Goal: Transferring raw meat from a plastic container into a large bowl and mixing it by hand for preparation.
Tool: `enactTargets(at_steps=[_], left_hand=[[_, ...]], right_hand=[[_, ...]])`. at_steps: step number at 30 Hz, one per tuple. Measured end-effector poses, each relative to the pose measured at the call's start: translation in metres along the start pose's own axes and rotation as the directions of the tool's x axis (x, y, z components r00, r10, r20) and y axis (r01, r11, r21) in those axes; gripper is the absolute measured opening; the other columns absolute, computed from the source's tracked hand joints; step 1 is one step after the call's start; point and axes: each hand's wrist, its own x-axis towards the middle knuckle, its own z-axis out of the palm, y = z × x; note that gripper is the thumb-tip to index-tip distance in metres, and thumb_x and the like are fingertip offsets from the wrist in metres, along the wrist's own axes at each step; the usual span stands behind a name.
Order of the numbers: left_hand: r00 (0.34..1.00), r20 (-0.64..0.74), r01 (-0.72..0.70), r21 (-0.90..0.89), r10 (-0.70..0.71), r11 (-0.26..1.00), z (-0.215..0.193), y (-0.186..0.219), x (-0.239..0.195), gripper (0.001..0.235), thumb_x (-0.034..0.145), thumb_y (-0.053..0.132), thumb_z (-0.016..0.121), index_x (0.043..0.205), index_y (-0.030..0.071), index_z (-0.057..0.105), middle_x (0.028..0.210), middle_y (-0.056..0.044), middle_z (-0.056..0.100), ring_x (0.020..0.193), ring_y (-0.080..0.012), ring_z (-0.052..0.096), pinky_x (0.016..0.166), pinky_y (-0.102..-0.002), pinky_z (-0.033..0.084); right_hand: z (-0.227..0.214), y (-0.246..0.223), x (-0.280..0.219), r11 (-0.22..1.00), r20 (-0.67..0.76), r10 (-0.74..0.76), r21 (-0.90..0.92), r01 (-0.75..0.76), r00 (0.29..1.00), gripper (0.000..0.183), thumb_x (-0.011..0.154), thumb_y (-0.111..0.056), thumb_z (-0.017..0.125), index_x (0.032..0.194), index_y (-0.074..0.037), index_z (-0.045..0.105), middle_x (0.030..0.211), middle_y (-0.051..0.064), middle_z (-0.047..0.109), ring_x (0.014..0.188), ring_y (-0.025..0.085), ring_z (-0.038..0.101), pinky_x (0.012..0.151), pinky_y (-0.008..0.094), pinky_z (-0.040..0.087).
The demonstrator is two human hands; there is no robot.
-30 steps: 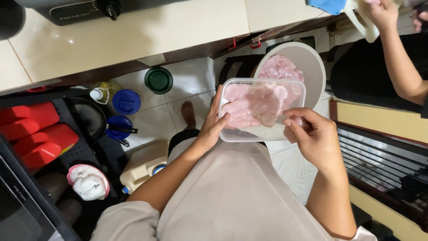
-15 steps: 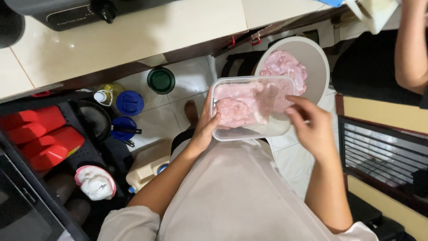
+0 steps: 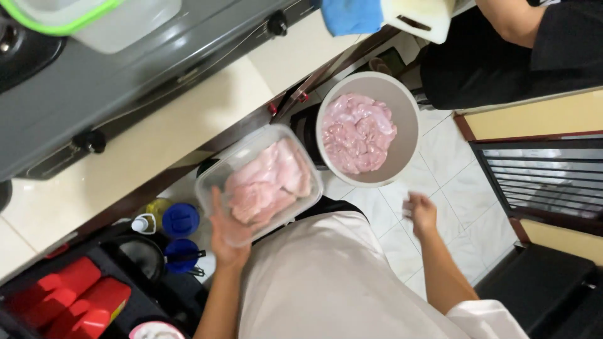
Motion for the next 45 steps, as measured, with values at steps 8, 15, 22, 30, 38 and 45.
enactTargets(at_steps=[8,15,22,30,38,45], left_hand=[[0.930,-0.317,-0.045,0.408,0.188,0.912,0.070,0.006,0.014,0.095,0.079,0.068,0.062,0.161,0.041,0.022,0.167,-0.014,0.029,0.147,-0.0408,0.039,0.101,-0.071,0.042],[0.906,-0.352,-0.121,0.316,0.235,0.941,0.081,-0.022,0.014,0.084,0.087,0.058,0.059,0.163,0.040,0.028,0.161,-0.012,0.041,0.146,-0.0389,0.041,0.108,-0.074,0.036],[0.948,-0.199,-0.145,0.427,0.249,0.892,0.131,-0.068,0.001,0.061,0.102,0.062,0.056,0.157,0.043,0.037,0.175,-0.014,0.017,0.159,-0.0513,0.014,0.106,-0.088,0.021],[0.845,-0.435,-0.020,0.556,0.311,0.831,0.138,-0.100,-0.030,0.080,0.092,0.075,0.063,0.157,0.048,0.027,0.176,-0.016,0.009,0.159,-0.0468,0.014,0.106,-0.076,0.030],[0.789,-0.513,-0.446,-0.098,0.339,0.890,0.166,-0.118,-0.028,0.080,0.095,0.024,0.063,0.166,0.022,0.027,0.174,-0.023,0.016,0.156,-0.0502,0.016,0.109,-0.085,0.023],[0.714,-0.606,-0.041,0.463,0.350,0.885,0.168,-0.119,-0.032,0.089,0.082,0.064,0.065,0.159,0.042,0.026,0.172,-0.011,0.023,0.158,-0.0494,0.023,0.105,-0.083,0.030]], right_hand=[[-0.014,0.027,-0.013,0.915,-0.016,0.262,-0.314,-0.254,0.965,0.023,0.098,-0.026,0.062,0.109,-0.008,0.070,0.096,0.014,0.072,0.081,0.024,0.067,0.064,0.037,0.054],[0.040,-0.003,0.042,0.962,0.261,0.092,-0.271,-0.018,0.961,0.022,0.101,-0.033,0.063,0.100,-0.011,0.068,0.089,0.009,0.072,0.076,0.018,0.067,0.060,0.031,0.053],[0.067,-0.019,0.074,0.961,0.318,0.067,-0.276,0.025,0.946,0.019,0.097,-0.018,0.059,0.106,-0.011,0.074,0.084,0.005,0.071,0.075,0.014,0.065,0.054,0.028,0.053],[0.075,-0.002,0.154,0.822,0.323,-0.223,-0.445,0.355,0.920,0.024,0.092,-0.022,0.064,0.109,-0.008,0.074,0.105,0.008,0.077,0.097,0.024,0.070,0.089,0.037,0.053],[0.152,-0.050,0.204,0.602,0.547,-0.551,-0.263,0.754,0.630,0.038,0.094,-0.017,0.066,0.128,0.001,0.064,0.119,0.022,0.070,0.108,0.042,0.066,0.093,0.049,0.051],[0.137,-0.002,0.265,0.733,0.707,-0.164,-0.379,0.564,0.688,0.019,0.094,-0.019,0.057,0.098,-0.007,0.072,0.094,0.008,0.073,0.087,0.023,0.065,0.077,0.038,0.049]])
